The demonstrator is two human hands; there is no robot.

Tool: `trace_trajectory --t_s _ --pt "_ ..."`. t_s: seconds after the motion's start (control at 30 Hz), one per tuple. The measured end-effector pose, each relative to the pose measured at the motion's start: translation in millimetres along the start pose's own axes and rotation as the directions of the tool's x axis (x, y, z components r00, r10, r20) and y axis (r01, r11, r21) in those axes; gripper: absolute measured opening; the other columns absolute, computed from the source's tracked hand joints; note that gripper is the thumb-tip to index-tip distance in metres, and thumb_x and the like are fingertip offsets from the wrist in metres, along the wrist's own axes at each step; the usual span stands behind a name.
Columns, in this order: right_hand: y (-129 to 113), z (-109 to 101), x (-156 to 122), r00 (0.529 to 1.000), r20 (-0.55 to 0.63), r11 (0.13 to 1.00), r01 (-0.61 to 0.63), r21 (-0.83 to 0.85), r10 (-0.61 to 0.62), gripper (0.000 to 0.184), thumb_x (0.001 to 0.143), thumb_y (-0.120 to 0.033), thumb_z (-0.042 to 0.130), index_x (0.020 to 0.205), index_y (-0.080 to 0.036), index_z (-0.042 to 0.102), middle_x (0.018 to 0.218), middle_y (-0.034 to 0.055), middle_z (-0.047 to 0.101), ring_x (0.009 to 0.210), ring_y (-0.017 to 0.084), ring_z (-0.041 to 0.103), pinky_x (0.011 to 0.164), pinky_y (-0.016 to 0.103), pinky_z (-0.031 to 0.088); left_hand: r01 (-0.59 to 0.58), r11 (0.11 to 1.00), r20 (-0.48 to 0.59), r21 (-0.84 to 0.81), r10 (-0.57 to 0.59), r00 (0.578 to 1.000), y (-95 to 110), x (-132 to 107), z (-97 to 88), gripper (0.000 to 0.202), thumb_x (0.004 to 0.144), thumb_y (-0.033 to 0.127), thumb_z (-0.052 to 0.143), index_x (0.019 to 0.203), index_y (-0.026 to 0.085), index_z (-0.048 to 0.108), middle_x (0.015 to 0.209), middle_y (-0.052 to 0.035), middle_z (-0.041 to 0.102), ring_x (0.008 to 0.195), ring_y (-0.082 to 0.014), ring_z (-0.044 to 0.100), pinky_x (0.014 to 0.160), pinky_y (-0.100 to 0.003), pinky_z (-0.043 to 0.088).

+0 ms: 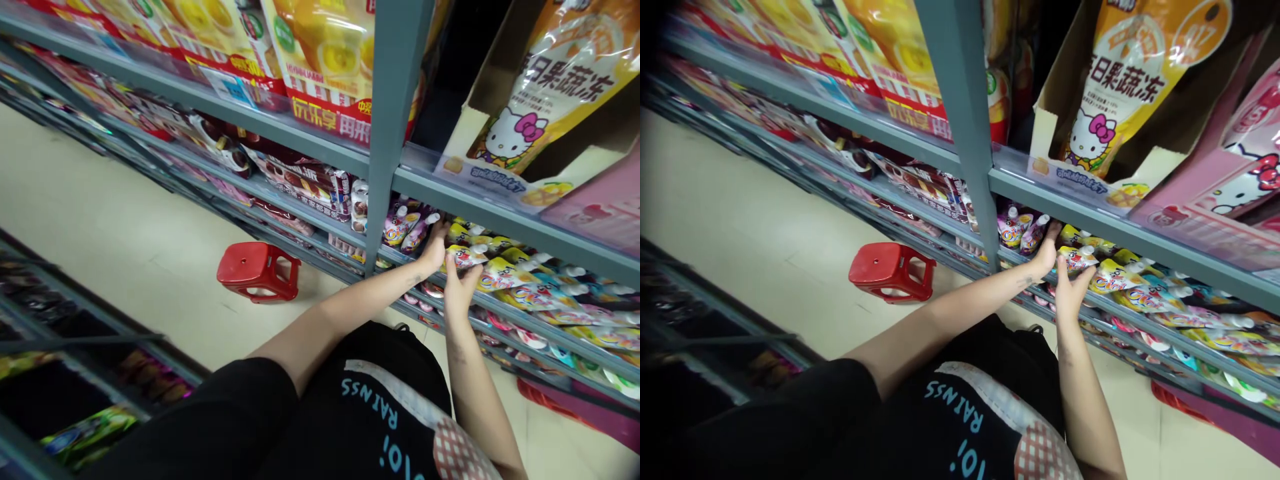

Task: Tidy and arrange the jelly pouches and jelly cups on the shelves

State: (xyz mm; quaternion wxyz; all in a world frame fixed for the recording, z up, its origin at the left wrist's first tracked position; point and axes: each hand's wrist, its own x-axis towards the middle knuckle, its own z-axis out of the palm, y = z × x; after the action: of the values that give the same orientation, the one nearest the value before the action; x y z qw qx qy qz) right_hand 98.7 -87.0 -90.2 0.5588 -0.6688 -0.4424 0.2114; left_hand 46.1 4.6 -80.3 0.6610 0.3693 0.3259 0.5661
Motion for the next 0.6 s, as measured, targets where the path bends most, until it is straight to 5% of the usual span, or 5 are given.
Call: trace_trajectory --t_s 0.23,0.37,0.43,0.53,0.6 --pt "-1 2 1 1.000 -0.029 0.995 -0.002 -0.099 -0.001 0.067 0.087 -0.064 0.055 0.125 -0.010 0.043 0.129 0.0229 0.056 0.123 0.030 0.055 0.110 0.048 0.040 0.023 1.000 0.092 0.020 -0.025 0.995 -1 5 5.4 0.058 0.103 0.044 0.017 0.151 0.020 0.038 0.152 -0.0034 0.047 0.153 -0.0174 0.022 0.129 -0.040 0.012" --pt "-10 -12 -39 0.982 -0.063 0.965 0.161 -0.209 -0.177 0.082 0.091 -0.052 0.059 0.152 -0.009 0.025 0.157 0.0256 0.027 0.148 0.033 0.027 0.121 0.056 0.024 -0.171 0.908 0.209 0.381 0.095 0.973 14 -57 -31.4 0.064 0.102 0.049 0.027 0.158 0.019 0.023 0.167 -0.0044 0.016 0.156 -0.0176 0.010 0.130 -0.036 0.004" --pt "-16 -15 -59 0.921 -0.099 0.901 0.338 -0.273 -0.376 0.082 0.090 -0.039 0.064 0.156 -0.015 0.021 0.159 0.0214 0.025 0.149 0.033 0.025 0.120 0.058 0.027 -0.346 0.778 0.304 0.524 0.208 0.930 18 -90 -57.0 0.068 0.099 0.045 0.041 0.159 0.021 0.019 0.166 -0.0076 0.017 0.155 -0.0213 0.015 0.130 -0.040 0.012" --pt "-23 -2 -67 0.849 0.078 0.832 0.528 -0.170 -0.523 0.071 0.092 -0.028 0.060 0.155 -0.023 0.027 0.153 0.0163 0.039 0.143 0.030 0.038 0.116 0.055 0.036 -0.484 0.620 0.301 0.618 0.381 0.874 14 -118 -90.5 0.070 0.096 0.036 0.049 0.158 0.025 0.019 0.165 -0.0098 0.017 0.154 -0.0260 0.019 0.128 -0.046 0.020" --pt "-25 17 -56 0.872 0.223 0.894 0.448 -0.004 -0.436 0.067 0.097 -0.030 0.052 0.156 -0.023 0.023 0.156 0.0158 0.035 0.144 0.026 0.037 0.117 0.051 0.037 -0.447 0.617 0.233 0.648 0.397 0.887 7 -120 -105.7 0.070 0.096 0.031 0.048 0.158 0.027 0.015 0.165 -0.0105 0.015 0.153 -0.0270 0.020 0.127 -0.049 0.023"
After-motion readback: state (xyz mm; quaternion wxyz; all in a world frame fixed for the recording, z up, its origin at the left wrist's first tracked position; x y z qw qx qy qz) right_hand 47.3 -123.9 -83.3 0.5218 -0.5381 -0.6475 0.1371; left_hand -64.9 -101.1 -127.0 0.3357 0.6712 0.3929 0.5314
